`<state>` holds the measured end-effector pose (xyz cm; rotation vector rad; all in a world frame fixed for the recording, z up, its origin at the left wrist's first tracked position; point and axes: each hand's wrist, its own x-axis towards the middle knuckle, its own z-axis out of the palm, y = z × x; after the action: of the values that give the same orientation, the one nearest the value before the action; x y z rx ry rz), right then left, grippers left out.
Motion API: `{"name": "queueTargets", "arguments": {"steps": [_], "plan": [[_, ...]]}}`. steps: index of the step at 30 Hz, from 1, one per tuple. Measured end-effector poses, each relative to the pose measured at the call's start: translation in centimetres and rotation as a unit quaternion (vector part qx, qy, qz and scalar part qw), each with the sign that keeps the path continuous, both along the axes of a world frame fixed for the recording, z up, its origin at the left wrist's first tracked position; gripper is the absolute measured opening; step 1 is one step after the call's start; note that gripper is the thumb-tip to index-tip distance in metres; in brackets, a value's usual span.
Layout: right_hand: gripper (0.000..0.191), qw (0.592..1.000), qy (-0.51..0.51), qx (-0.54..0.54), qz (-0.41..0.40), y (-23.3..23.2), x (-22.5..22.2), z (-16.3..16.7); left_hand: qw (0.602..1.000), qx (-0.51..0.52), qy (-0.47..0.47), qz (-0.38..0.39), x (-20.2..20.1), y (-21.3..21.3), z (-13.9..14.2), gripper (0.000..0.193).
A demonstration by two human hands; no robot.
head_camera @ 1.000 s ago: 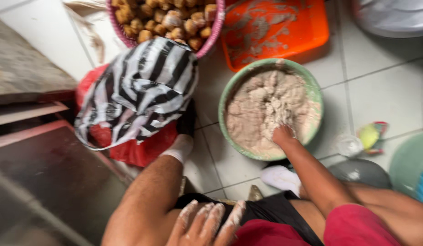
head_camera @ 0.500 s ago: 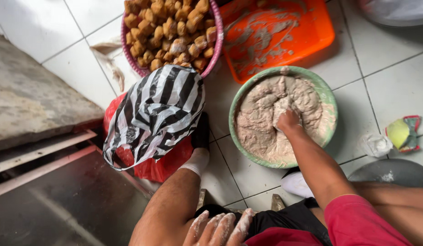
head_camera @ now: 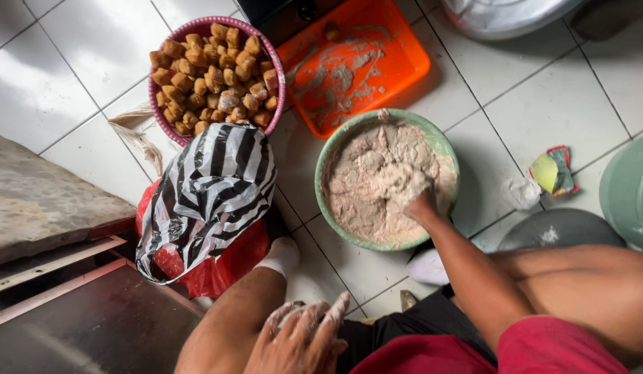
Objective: The person sits on the floor and mixes and kneads a large batch of dough by hand in a wide green basin, repeatedly folding and pressing the dough with one hand while steadying the basin with the other. A basket of fried dough pieces and a pot of dough balls boiling on a stove are visible nearby.
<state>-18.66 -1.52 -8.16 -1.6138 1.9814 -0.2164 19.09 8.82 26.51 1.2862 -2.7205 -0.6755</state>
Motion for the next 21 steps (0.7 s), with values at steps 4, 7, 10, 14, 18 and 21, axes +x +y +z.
{"name": "queueTargets", "arguments": {"steps": [4,7,10,14,18,21], "plan": [[0.035,0.998,-0.019,-0.054,0.005,-0.9,0.1,0.0,0.996,0.068,-0.060,-0.012,0.4,-1.3,0.1,0.075],[0.036,0.995,-0.014,-0.092,0.023,-0.8,1.0,-0.3,0.991,0.088,-0.096,-0.017,0.4,-1.7,-0.1,0.077],[0.037,0.994,0.024,-0.099,0.035,-0.9,2.7,-1.0,0.987,0.109,-0.115,-0.004,0.6,-1.1,-0.2,0.077],[0.039,0.989,0.103,0.076,0.070,-0.5,4.7,-1.7,0.986,0.131,-0.103,0.017,1.1,-0.6,-0.6,0.077],[0.040,0.959,0.125,0.226,0.121,2.2,4.0,-0.8,0.990,0.089,-0.112,0.002,1.2,-0.4,-1.0,0.075],[0.041,0.953,0.123,0.235,0.144,3.3,2.6,0.3,0.993,0.057,-0.103,0.000,0.9,-0.5,-1.0,0.074]]}}
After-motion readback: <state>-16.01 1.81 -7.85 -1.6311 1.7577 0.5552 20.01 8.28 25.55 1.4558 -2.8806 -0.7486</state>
